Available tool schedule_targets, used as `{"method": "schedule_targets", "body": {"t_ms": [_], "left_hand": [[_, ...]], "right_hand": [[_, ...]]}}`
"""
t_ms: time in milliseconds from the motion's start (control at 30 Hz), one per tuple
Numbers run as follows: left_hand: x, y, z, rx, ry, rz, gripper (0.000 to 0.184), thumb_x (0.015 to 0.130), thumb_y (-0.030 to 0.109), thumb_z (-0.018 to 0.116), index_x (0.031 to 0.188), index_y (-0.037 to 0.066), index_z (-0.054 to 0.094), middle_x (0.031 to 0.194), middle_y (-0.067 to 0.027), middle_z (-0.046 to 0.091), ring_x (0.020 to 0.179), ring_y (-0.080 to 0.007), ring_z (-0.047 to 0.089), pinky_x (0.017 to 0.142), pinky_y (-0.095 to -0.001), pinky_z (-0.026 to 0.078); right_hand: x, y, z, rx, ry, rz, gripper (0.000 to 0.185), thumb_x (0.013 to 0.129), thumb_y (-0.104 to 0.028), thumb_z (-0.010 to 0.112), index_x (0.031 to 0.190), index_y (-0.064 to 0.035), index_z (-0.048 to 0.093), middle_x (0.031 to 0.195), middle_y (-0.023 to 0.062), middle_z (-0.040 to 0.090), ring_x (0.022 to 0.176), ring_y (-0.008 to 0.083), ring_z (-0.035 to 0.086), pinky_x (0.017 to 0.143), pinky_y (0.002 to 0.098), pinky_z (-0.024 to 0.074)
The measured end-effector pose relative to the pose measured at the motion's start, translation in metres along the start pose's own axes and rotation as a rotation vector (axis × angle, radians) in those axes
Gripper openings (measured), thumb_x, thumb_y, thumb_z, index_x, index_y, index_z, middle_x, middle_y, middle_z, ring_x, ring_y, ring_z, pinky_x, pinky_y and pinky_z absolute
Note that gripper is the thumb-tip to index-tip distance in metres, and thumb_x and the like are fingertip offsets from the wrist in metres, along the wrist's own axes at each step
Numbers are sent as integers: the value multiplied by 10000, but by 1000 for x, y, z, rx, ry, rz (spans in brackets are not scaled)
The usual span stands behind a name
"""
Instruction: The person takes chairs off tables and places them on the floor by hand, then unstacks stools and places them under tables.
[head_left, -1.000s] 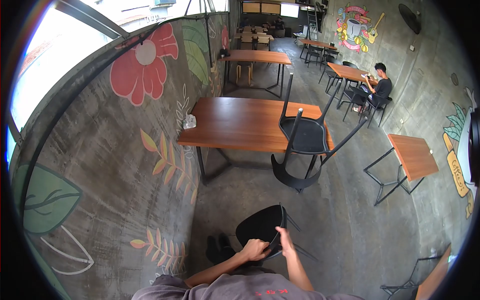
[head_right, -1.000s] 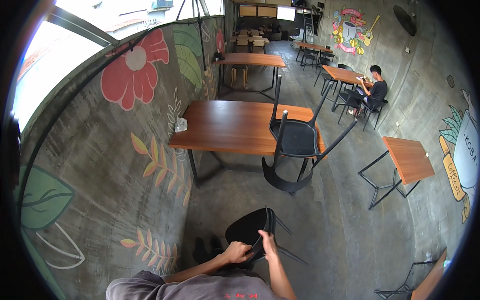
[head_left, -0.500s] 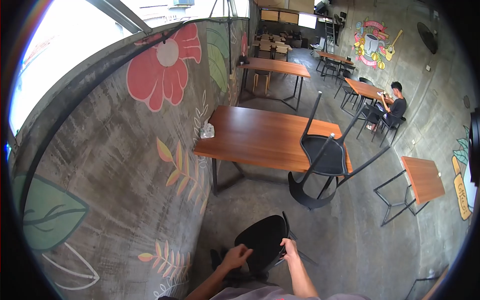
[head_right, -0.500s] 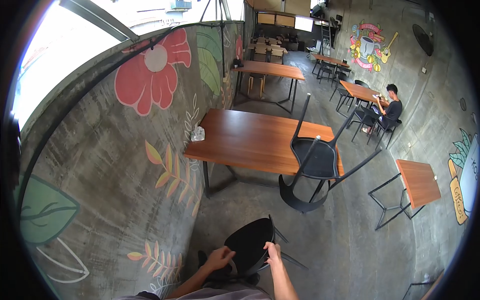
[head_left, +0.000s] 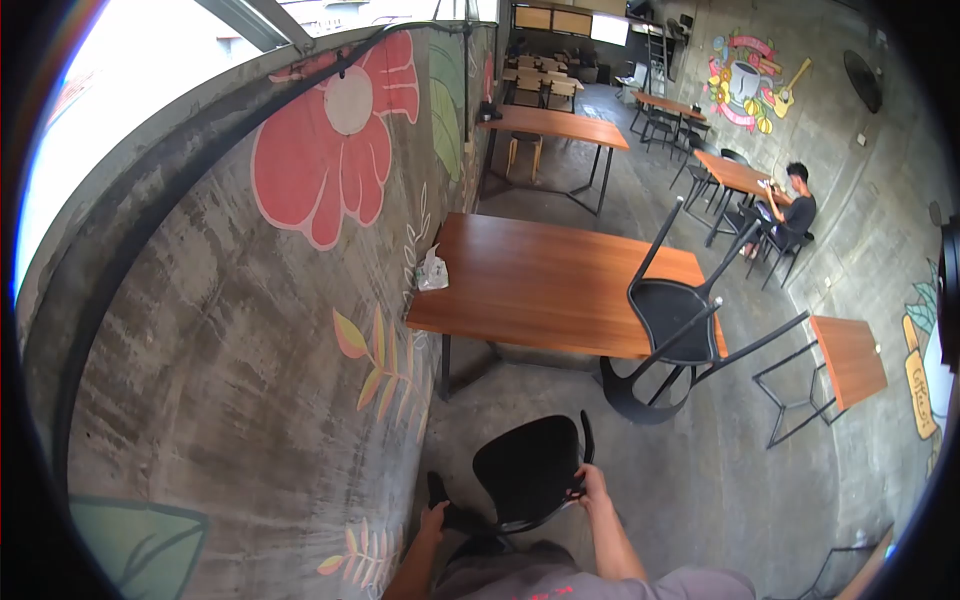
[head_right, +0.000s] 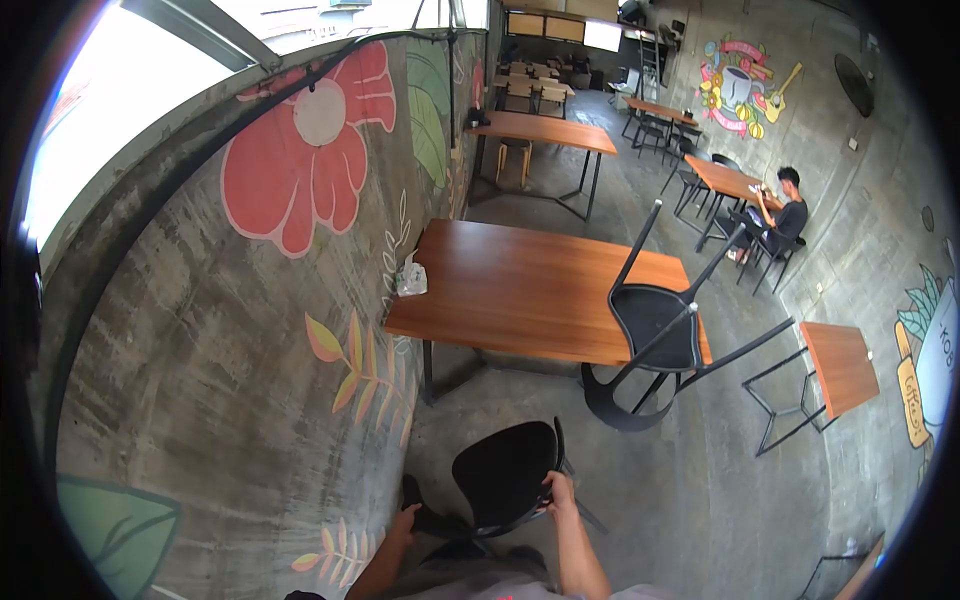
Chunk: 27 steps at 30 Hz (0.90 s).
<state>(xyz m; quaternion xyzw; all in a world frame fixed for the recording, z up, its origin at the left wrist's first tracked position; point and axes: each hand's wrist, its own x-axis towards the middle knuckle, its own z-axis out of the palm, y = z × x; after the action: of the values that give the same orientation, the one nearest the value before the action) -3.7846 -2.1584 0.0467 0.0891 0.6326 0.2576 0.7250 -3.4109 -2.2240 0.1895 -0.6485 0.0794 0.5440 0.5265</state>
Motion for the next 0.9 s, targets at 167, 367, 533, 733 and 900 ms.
{"method": "schedule_targets", "body": {"t_ms": [167,367,533,733,900], "left_hand": [[0,44,22,223,-94,398,373,699,29,621,1061,8,538,928,-110,596,823,-219,587,724,-343,488],[9,100,71,364,-77,557,353,697,14,613,1042,10,536,900,-92,597,795,-215,582,698,-333,485],[25,143,109,340,-109,501,343,705,-38,573,1043,-2,532,895,-80,597,793,-205,588,723,-333,491],[92,185,151,384,-138,520,355,705,-50,572,1050,21,532,887,-84,592,798,-223,597,681,-347,514],[114,225,190,395,-96,495,423,689,-93,568,1094,17,516,918,-96,581,812,-237,599,693,-356,520]], "right_hand": [[10,-19,8,69,6,61,290,579,-167,548,825,-69,428,805,178,446,632,379,498,572,597,477],[50,-27,-6,291,-40,78,286,582,-161,516,828,-60,411,760,178,424,625,407,507,574,589,488],[100,-34,-3,366,-129,110,145,583,-121,505,691,-53,435,690,130,460,556,349,478,531,555,489],[183,-49,-2,310,-148,87,37,612,-62,491,638,-45,472,610,115,500,504,298,528,403,457,464],[241,-73,23,326,-112,161,31,606,-33,499,615,-49,474,574,114,507,441,285,511,358,384,415]]}}
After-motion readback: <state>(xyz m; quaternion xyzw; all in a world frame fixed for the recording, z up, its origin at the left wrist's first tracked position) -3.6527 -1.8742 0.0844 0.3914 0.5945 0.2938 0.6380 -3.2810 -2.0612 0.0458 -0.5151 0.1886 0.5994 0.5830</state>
